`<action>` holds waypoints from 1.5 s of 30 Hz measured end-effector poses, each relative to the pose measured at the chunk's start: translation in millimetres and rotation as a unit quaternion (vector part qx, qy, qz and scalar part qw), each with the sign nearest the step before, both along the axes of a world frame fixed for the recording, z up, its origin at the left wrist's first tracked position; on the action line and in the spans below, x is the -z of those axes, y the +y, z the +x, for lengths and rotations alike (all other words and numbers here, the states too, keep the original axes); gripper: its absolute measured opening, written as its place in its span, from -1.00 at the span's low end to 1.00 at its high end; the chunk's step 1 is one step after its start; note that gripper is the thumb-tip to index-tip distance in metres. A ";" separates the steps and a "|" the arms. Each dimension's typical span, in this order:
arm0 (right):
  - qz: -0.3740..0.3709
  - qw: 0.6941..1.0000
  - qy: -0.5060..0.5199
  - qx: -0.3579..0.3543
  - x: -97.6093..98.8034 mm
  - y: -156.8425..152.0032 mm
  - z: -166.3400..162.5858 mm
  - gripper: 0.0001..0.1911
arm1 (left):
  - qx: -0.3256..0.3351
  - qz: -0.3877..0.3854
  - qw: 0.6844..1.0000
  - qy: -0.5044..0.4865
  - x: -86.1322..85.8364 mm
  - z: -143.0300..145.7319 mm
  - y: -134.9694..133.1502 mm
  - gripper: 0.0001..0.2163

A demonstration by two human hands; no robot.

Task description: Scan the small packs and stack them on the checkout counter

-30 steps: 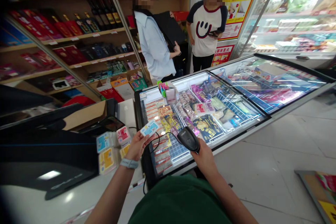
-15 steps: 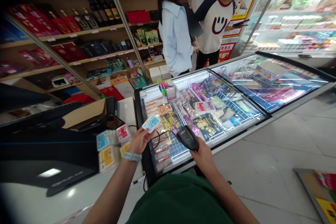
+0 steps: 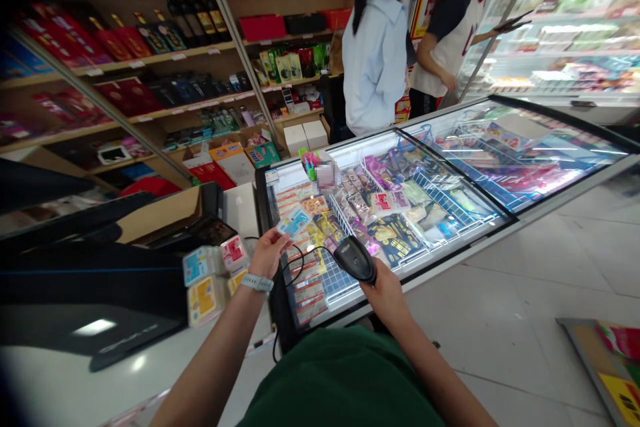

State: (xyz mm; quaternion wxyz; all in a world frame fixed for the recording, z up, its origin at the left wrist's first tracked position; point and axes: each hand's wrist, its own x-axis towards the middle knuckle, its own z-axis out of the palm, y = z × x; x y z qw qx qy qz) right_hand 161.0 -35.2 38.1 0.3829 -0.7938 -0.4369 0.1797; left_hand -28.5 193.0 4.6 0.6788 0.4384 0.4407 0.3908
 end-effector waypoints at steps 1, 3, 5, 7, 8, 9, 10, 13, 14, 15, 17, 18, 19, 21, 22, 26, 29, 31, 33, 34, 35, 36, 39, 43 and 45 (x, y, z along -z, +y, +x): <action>0.001 1.000 0.001 -0.001 -0.6 0.2 0.0 -0.76 | -0.004 0.002 1.000 0.003 -0.4 1.6 1.3 -0.60; 0.003 1.000 0.003 -0.004 -1.8 0.8 0.0 -0.76 | -0.015 0.003 1.000 0.008 -0.8 5.0 3.6 -0.60; 0.007 1.000 0.004 -0.005 -2.9 1.6 0.4 -0.74 | -0.025 0.007 1.000 0.010 -0.9 8.4 5.7 -0.60; 0.010 1.000 0.003 -0.006 -3.6 2.3 0.8 -0.74 | -0.032 0.021 0.999 0.008 -0.6 11.7 7.5 -0.62; 0.009 1.000 0.002 -0.006 -3.7 2.8 0.9 -0.74 | -0.034 0.030 0.999 0.006 -0.3 13.3 8.3 -0.63; 0.007 1.000 0.001 -0.006 -3.7 3.2 1.1 -0.75 | -0.034 0.038 0.999 0.003 0.1 14.8 9.0 -0.64; 0.005 1.000 -0.001 -0.006 -3.6 3.6 1.2 -0.76 | -0.034 0.044 0.998 0.000 0.6 16.3 9.6 -0.65; 0.002 1.000 -0.002 -0.011 -3.2 4.5 1.1 -0.75 | -0.032 0.052 0.998 -0.007 2.0 20.7 11.3 -0.67; 0.003 1.000 -0.001 -0.013 -3.1 4.6 1.0 -0.74 | -0.032 0.053 0.998 -0.008 2.4 22.2 11.9 -0.67; 0.004 1.000 0.001 -0.015 -3.1 4.7 0.9 -0.73 | -0.032 0.054 0.998 -0.009 2.7 23.6 12.5 -0.67; 0.006 1.000 0.003 -0.017 -3.5 4.6 0.7 -0.73 | -0.034 0.055 0.998 -0.009 3.1 26.1 13.9 -0.69; 0.008 1.000 0.003 -0.017 -3.7 4.6 0.7 -0.73 | -0.036 0.057 0.998 -0.008 3.3 27.2 14.7 -0.70; 0.010 1.000 0.003 -0.017 -3.9 4.5 0.7 -0.73 | -0.037 0.059 0.998 -0.005 3.6 28.1 15.6 -0.71; 0.014 1.000 0.005 -0.017 -4.3 4.6 0.7 -0.73 | -0.040 0.063 0.997 0.001 4.3 29.4 17.5 -0.72; 0.015 1.000 0.006 -0.016 -4.3 4.8 0.7 -0.72 | -0.041 0.063 0.997 0.002 4.8 29.9 18.5 -0.71; 0.024 1.000 0.007 -0.014 -4.2 6.6 0.3 -0.68 | -0.050 0.060 0.997 -0.006 6.1 30.9 21.6 -0.68; 0.026 0.999 0.003 -0.020 -4.4 8.4 -0.5 -0.67 | -0.054 0.061 0.997 -0.002 6.0 31.3 22.7 -0.67; 0.024 0.999 0.000 -0.024 -4.7 9.4 -1.0 -0.67 | -0.056 0.064 0.996 0.001 5.8 31.3 22.9 -0.68; 0.022 0.999 -0.004 -0.024 -4.7 10.0 -1.3 -0.68 | -0.058 0.070 0.996 0.001 5.7 31.2 23.1 -0.71; 0.021 0.999 -0.004 -0.023 -4.6 10.1 -1.4 -0.68 | -0.060 0.073 0.995 0.001 5.8 31.1 23.2 -0.72; 0.020 1.000 -0.005 -0.023 -4.5 10.2 -1.4 -0.69 | -0.062 0.077 0.995 0.000 6.0 30.9 23.4 -0.73; 0.020 1.000 -0.005 -0.023 -4.4 10.3 -1.4 -0.70 | -0.062 0.081 0.995 0.000 6.1 30.7 23.6 -0.74; 0.021 1.000 -0.004 -0.022 -4.4 10.2 -1.6 -0.69 | -0.062 0.087 0.994 0.001 6.4 30.3 24.3 -0.75; 0.020 0.999 0.002 -0.026 -4.8 10.0 -2.6 -0.66 | -0.063 0.088 0.994 0.008 5.9 30.0 24.2 -0.74; 0.018 0.999 0.004 -0.028 -4.3 9.9 -2.8 -0.66 | -0.063 0.085 0.994 0.009 5.8 30.0 23.9 -0.74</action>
